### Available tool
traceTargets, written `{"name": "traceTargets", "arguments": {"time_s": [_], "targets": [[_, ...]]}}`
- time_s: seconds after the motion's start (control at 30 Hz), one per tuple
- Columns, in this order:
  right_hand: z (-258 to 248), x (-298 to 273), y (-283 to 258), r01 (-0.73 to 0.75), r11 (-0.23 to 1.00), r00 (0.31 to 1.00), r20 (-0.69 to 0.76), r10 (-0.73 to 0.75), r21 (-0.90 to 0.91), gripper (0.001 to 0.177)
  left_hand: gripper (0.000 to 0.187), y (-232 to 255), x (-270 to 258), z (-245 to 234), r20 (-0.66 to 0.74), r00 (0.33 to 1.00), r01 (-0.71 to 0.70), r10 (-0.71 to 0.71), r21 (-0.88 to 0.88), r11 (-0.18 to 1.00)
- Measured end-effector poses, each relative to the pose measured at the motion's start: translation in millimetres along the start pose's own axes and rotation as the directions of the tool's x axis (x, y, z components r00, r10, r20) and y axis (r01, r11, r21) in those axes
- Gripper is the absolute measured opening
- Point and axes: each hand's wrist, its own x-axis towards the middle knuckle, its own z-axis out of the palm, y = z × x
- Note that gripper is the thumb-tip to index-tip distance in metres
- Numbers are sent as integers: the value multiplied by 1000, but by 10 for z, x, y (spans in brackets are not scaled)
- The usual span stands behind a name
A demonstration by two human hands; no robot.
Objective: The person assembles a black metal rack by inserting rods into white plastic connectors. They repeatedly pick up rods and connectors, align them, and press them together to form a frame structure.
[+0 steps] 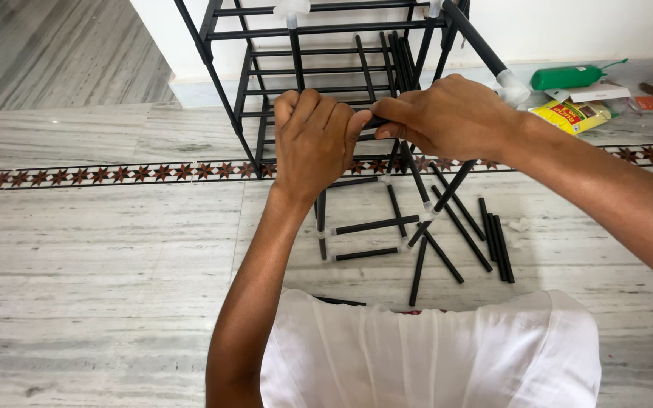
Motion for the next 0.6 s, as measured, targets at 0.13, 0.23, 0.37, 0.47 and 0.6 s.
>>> {"name": "traceTargets", "arguments": {"time_s": [0.13, 0.23, 0.37, 0.47, 0.6], "targets": [[-198, 97, 48, -103, 966, 973, 225, 49, 236, 34, 35, 8, 12, -31, 5, 1000, -13, 13, -19, 1000], [-201, 144, 78, -133, 954, 959, 276, 56, 269, 34, 35, 9, 40, -49, 26, 1000, 9, -9, -16, 1000], [-5, 45, 72, 12, 1000, 1000, 14, -12, 22, 34, 33, 8, 79, -53, 37, 999, 26, -25, -30, 999], [162, -14, 101, 77, 987, 985, -143, -98, -141, 34, 32, 13, 70, -84, 35, 999, 35, -32, -75, 997], [274, -42, 147, 112, 970, 966, -207, -157, -215, 36, 32, 32, 82, -76, 54, 998, 22, -16, -108, 994]]}}
